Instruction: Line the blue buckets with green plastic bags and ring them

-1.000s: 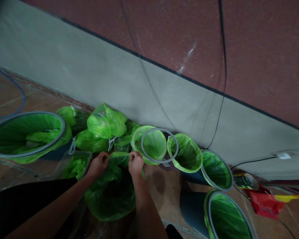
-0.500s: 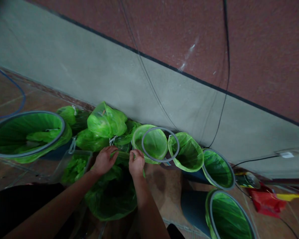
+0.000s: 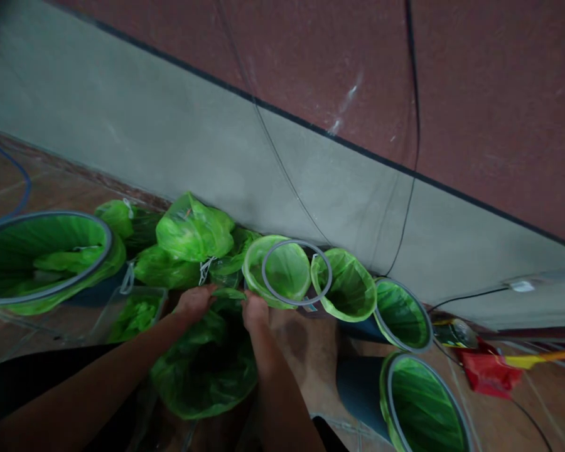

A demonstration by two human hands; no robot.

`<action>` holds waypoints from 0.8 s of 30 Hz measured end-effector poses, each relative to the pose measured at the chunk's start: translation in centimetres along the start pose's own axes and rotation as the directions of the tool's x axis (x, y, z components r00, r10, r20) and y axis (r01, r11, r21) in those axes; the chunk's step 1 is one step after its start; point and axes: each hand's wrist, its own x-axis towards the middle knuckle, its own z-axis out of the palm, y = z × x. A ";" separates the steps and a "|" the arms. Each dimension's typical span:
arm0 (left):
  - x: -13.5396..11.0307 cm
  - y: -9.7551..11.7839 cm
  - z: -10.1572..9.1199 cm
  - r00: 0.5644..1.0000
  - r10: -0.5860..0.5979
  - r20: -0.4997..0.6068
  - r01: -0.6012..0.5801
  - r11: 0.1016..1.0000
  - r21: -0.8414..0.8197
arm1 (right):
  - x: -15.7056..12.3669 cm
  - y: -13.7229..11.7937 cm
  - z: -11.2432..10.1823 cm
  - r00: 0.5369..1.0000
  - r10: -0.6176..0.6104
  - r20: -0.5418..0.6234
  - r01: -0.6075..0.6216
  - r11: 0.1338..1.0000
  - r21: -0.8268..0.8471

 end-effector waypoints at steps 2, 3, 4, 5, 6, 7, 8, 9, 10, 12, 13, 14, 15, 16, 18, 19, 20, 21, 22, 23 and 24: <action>-0.2 0.3 -1.0 1.000 0.029 -0.001 -0.028 0.999 0.044 | -0.5 0.2 0.0 0.999 0.034 -0.029 -0.033 0.999 0.014; -0.4 0.3 -1.5 1.000 0.027 -0.016 -0.026 0.997 0.066 | -0.9 0.4 0.0 0.996 0.066 -0.056 -0.064 0.997 0.039; -0.7 0.3 -2.1 0.999 0.006 -0.036 -0.004 0.997 0.081 | -1.5 0.6 0.2 0.990 0.109 -0.090 -0.103 0.992 0.073; -1.0 0.1 -2.6 0.998 -0.031 -0.059 0.036 0.996 0.086 | -2.3 0.9 0.4 0.980 0.156 -0.124 -0.143 0.984 0.108; -1.4 -0.1 -2.9 0.994 -0.079 -0.080 0.086 0.993 0.080 | -3.2 1.1 0.7 0.966 0.204 -0.159 -0.182 0.973 0.145; -1.8 -0.4 -3.2 0.987 -0.132 -0.092 0.138 0.989 0.063 | -4.2 1.2 1.1 0.949 0.253 -0.190 -0.220 0.959 0.181; -2.2 -0.8 -3.3 0.980 -0.177 -0.094 0.181 0.982 0.043 | -5.2 1.2 1.6 0.933 0.290 -0.213 -0.247 0.946 0.208; -2.5 -1.2 -3.2 0.974 -0.208 -0.091 0.211 0.977 0.023 | -6.3 1.2 2.1 0.918 0.323 -0.229 -0.271 0.934 0.233; -2.7 -1.6 -3.1 0.971 -0.224 -0.084 0.225 0.974 0.005 | -7.4 1.0 2.6 0.903 0.357 -0.238 -0.294 0.919 0.262; -2.9 -2.2 -2.6 0.970 -0.234 -0.070 0.234 0.972 -0.017 | -9.6 0.6 3.7 0.870 0.431 -0.238 -0.347 0.880 0.324; -2.9 -2.4 -2.4 0.970 -0.232 -0.070 0.231 0.973 -0.023 | -10.5 0.4 4.1 0.859 0.463 -0.220 -0.376 0.861 0.343; -2.8 -2.5 -2.3 0.970 -0.230 -0.074 0.228 0.973 -0.027 | -11.3 0.2 4.5 0.849 0.492 -0.192 -0.408 0.842 0.353; -2.6 -2.5 -2.2 0.970 -0.228 -0.082 0.226 0.974 -0.032 | -12.0 0.1 4.7 0.841 0.518 -0.157 -0.444 0.826 0.347; -2.4 -2.5 -2.1 0.969 -0.228 -0.092 0.226 0.973 -0.038 | -12.4 0.0 4.7 0.835 0.536 -0.125 -0.476 0.817 0.326; -2.0 -2.1 -2.2 0.967 -0.225 -0.118 0.220 0.974 -0.053 | -12.5 0.0 4.0 0.827 0.551 -0.110 -0.503 0.813 0.293; -1.8 -1.9 -2.3 0.966 -0.224 -0.129 0.218 0.974 -0.057 | -12.1 0.0 3.3 0.830 0.540 -0.139 -0.489 0.824 0.287; -1.6 -1.7 -2.4 0.966 -0.218 -0.140 0.213 0.976 -0.056 | -11.5 -0.1 2.5 0.837 0.514 -0.186 -0.455 0.843 0.286; -1.5 -1.4 -2.5 0.966 -0.211 -0.150 0.205 0.977 -0.051 | -10.6 -0.1 1.6 0.847 0.474 -0.238 -0.405 0.868 0.288; -1.3 -1.2 -2.5 0.967 -0.200 -0.157 0.196 0.980 -0.041 | -9.6 -0.3 0.7 0.861 0.424 -0.281 -0.348 0.894 0.283; -1.2 -0.9 -2.6 0.970 -0.184 -0.161 0.182 0.983 -0.026 | -8.5 -0.5 -0.1 0.872 0.380 -0.308 -0.299 0.913 0.278; -1.2 -0.7 -2.6 0.973 -0.166 -0.160 0.167 0.986 -0.009 | -7.3 -0.7 -0.7 0.884 0.341 -0.319 -0.259 0.927 0.271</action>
